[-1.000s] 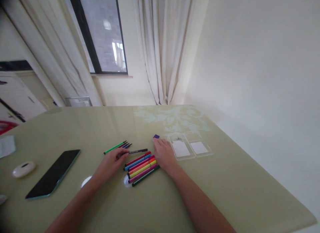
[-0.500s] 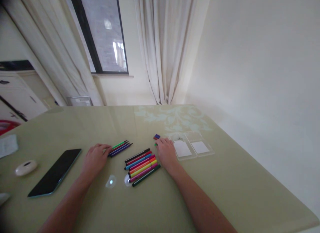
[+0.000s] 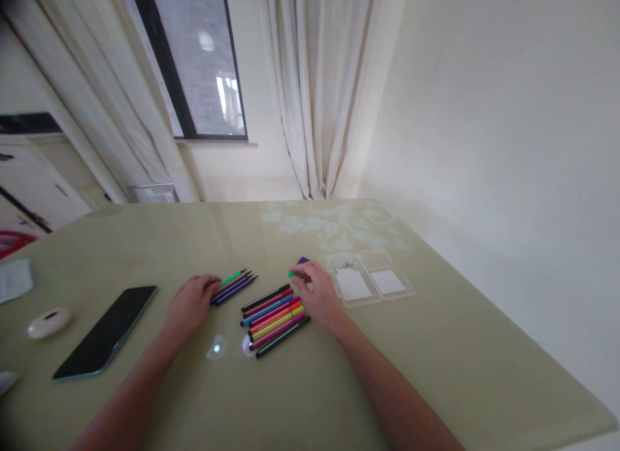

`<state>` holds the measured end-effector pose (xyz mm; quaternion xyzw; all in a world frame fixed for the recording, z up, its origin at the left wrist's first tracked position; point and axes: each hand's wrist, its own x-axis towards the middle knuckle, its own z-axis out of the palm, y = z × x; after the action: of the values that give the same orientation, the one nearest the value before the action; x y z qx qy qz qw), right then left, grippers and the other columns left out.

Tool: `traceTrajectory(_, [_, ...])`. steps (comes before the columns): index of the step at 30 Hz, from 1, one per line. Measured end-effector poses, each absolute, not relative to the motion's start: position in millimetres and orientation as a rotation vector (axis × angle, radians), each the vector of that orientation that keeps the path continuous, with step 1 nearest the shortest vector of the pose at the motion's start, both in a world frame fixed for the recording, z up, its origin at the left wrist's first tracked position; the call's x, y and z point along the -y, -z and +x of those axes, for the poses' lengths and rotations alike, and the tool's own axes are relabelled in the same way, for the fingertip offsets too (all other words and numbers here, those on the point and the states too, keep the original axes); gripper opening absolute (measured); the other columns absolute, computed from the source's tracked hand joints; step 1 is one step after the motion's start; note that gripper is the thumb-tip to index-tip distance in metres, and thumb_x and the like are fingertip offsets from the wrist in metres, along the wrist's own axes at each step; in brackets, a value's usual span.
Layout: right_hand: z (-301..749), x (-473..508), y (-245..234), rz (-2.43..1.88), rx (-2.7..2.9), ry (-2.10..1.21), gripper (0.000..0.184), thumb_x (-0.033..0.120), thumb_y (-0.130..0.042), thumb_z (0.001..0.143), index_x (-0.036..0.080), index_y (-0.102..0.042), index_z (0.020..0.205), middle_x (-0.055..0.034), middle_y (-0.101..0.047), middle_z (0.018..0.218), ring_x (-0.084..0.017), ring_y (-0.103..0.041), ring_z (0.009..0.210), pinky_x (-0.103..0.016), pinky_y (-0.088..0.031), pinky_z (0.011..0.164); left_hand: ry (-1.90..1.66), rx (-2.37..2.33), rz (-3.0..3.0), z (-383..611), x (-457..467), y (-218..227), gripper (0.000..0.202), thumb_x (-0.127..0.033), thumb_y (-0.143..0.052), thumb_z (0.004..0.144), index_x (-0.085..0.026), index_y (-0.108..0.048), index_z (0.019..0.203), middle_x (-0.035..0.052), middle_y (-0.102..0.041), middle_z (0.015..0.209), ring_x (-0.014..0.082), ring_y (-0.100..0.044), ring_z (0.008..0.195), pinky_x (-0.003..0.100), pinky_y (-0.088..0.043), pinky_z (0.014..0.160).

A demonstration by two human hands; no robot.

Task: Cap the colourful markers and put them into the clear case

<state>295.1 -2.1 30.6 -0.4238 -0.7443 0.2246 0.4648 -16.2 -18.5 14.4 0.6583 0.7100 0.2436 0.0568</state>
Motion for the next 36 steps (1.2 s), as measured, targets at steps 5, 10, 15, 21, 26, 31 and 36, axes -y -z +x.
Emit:
traceTrajectory(5, [294,5,-34,-0.979,1.826,-0.534,0.014,0.023,-0.065,0.096,0.024,-0.076,0.102,-0.0062,-0.072,0.099,-0.02,-0.068,0.092,-0.034,-0.057,0.084,-1.008,-2.163,1.962,-13,19,-21,0.039,-0.037,-0.039,0.101,-0.02,-0.073,0.107,0.0101,-0.07,0.108,0.0255,-0.069,0.097,0.037,-0.052,0.091])
traceTrajectory(10, [293,6,-34,-0.982,1.808,-0.52,0.012,0.023,-0.066,0.095,0.024,-0.077,0.1,-0.0062,-0.072,0.098,-0.02,-0.069,0.094,-0.033,-0.057,0.084,-0.804,-2.222,2.051,-14,21,-17,0.04,-0.038,-0.04,0.102,-0.019,-0.075,0.108,0.0115,-0.07,0.11,0.0287,-0.066,0.103,0.04,-0.05,0.096])
traceTrajectory(15, [293,6,-33,-0.994,1.816,-0.536,0.013,0.022,-0.066,0.095,0.024,-0.078,0.101,-0.006,-0.072,0.098,-0.02,-0.068,0.094,-0.035,-0.056,0.087,-0.572,-2.271,2.107,-17,22,-13,0.04,-0.034,-0.04,0.102,-0.019,-0.077,0.105,0.0123,-0.071,0.106,0.03,-0.066,0.1,0.041,-0.049,0.094])
traceTrajectory(21, [292,6,-31,-0.964,1.809,-0.557,0.013,0.025,-0.067,0.095,0.024,-0.077,0.103,-0.0058,-0.074,0.097,-0.02,-0.07,0.089,-0.034,-0.059,0.083,-0.519,-2.318,2.103,-17,24,-14,0.036,-0.03,-0.042,0.1,-0.021,-0.076,0.101,0.0119,-0.072,0.105,0.0305,-0.066,0.102,0.04,-0.049,0.093])
traceTrajectory(26, [292,6,-31,-0.968,1.783,-0.555,0.01,0.026,-0.069,0.094,0.024,-0.077,0.099,-0.0059,-0.075,0.098,-0.02,-0.071,0.088,-0.033,-0.06,0.081,-0.501,-2.33,2.095,-15,25,-19,0.032,-0.028,-0.041,0.099,-0.018,-0.072,0.102,0.0142,-0.073,0.105,0.0338,-0.066,0.1,0.044,-0.049,0.089])
traceTrajectory(31, [291,7,-34,-0.961,1.776,-0.562,0.015,0.024,-0.064,0.097,0.025,-0.078,0.101,-0.0065,-0.077,0.1,-0.021,-0.072,0.097,-0.035,-0.059,0.088,-0.774,-2.181,1.991,-3,24,-27,0.03,-0.034,-0.041,0.101,-0.02,-0.066,0.11,0.0123,-0.075,0.103,0.0314,-0.069,0.095,0.042,-0.05,0.086])
traceTrajectory(36, [291,9,-39,-0.932,1.703,-0.602,0.017,0.022,-0.064,0.096,0.025,-0.079,0.105,-0.0063,-0.077,0.104,-0.02,-0.072,0.098,-0.034,-0.059,0.089,-1.14,-1.642,1.911,23,28,-28,0.03,-0.044,-0.05,0.1,-0.023,-0.067,0.113,0.0062,-0.077,0.109,0.0236,-0.071,0.095,0.034,-0.054,0.086])
